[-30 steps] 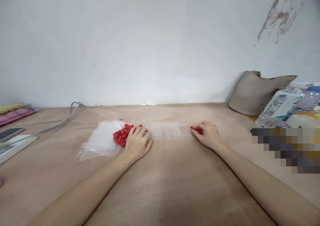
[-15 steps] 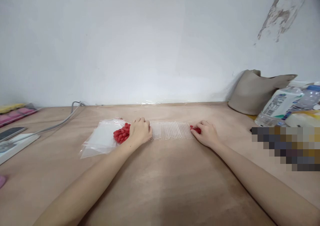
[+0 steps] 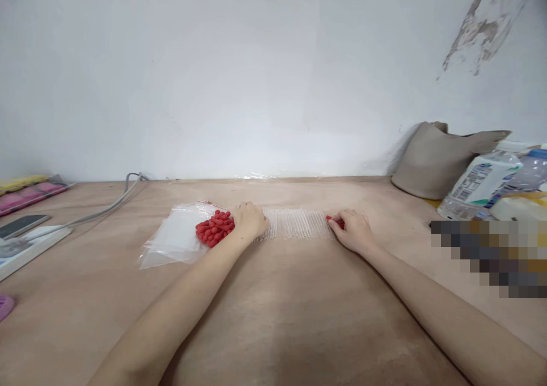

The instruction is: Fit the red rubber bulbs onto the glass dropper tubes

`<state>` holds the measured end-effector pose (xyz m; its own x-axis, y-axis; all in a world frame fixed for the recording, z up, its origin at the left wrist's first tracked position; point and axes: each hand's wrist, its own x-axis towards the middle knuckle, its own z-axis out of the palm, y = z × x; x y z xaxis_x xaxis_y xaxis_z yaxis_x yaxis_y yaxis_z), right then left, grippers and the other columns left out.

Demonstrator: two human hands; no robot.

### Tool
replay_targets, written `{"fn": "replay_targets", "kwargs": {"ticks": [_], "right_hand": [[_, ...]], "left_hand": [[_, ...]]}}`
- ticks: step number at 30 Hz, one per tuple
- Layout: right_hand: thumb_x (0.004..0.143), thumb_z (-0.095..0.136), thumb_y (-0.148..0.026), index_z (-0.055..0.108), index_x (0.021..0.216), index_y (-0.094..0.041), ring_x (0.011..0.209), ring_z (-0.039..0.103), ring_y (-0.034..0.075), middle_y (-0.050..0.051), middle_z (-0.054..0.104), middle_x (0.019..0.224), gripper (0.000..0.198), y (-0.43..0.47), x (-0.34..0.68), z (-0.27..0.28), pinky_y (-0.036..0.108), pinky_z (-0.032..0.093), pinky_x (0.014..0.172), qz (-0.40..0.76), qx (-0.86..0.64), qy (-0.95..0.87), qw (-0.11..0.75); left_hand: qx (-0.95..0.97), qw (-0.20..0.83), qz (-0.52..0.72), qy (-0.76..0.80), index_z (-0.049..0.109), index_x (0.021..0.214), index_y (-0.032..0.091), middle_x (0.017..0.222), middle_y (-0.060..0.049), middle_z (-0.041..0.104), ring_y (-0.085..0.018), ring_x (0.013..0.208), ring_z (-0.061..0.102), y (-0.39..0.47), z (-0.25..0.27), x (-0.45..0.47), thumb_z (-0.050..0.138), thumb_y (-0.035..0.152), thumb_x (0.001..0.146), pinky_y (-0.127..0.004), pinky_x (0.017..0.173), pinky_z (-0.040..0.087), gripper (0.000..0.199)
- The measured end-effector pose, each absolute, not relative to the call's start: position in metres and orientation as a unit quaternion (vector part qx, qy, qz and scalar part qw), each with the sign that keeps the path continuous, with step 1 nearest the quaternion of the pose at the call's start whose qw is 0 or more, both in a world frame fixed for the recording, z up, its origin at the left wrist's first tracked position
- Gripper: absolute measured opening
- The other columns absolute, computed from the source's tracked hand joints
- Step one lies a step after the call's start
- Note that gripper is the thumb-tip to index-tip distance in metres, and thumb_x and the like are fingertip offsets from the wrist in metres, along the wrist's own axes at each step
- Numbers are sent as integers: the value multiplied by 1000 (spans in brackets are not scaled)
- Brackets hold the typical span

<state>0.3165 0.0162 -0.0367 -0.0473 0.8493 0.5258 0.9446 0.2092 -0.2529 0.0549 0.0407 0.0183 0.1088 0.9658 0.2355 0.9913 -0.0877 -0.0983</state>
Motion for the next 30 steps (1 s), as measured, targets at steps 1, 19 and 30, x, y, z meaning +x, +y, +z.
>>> {"fn": "replay_targets", "kwargs": {"ticks": [1, 19, 30], "right_hand": [[78, 47, -30, 57, 67, -18, 73, 54, 20, 5, 62, 73, 19, 16, 316, -36, 32, 32, 66, -76, -624, -718, 298], [85, 40, -34, 54, 83, -17, 73, 57, 19, 7, 64, 80, 22, 19, 316, -42, 31, 40, 66, 5, -601, -679, 422], [86, 40, -32, 60, 91, -19, 74, 55, 18, 7, 57, 83, 24, 3, 284, -34, 32, 44, 67, 42, -480, -733, 480]], "left_hand": [[-732, 110, -51, -670, 67, 90, 9, 96, -19, 62, -32, 98, 53, 42, 20, 56, 47, 32, 74, -40, 81, 39, 34], [-716, 69, -35, -694, 66, 87, 8, 90, -21, 65, -33, 94, 58, 47, 20, 61, 51, 27, 73, -38, 73, 44, 28], [-866, 51, -187, -462, 49, 85, 14, 86, -10, 56, -19, 81, 53, -2, 24, 41, 32, 20, 88, -32, 70, 43, 18]]}}
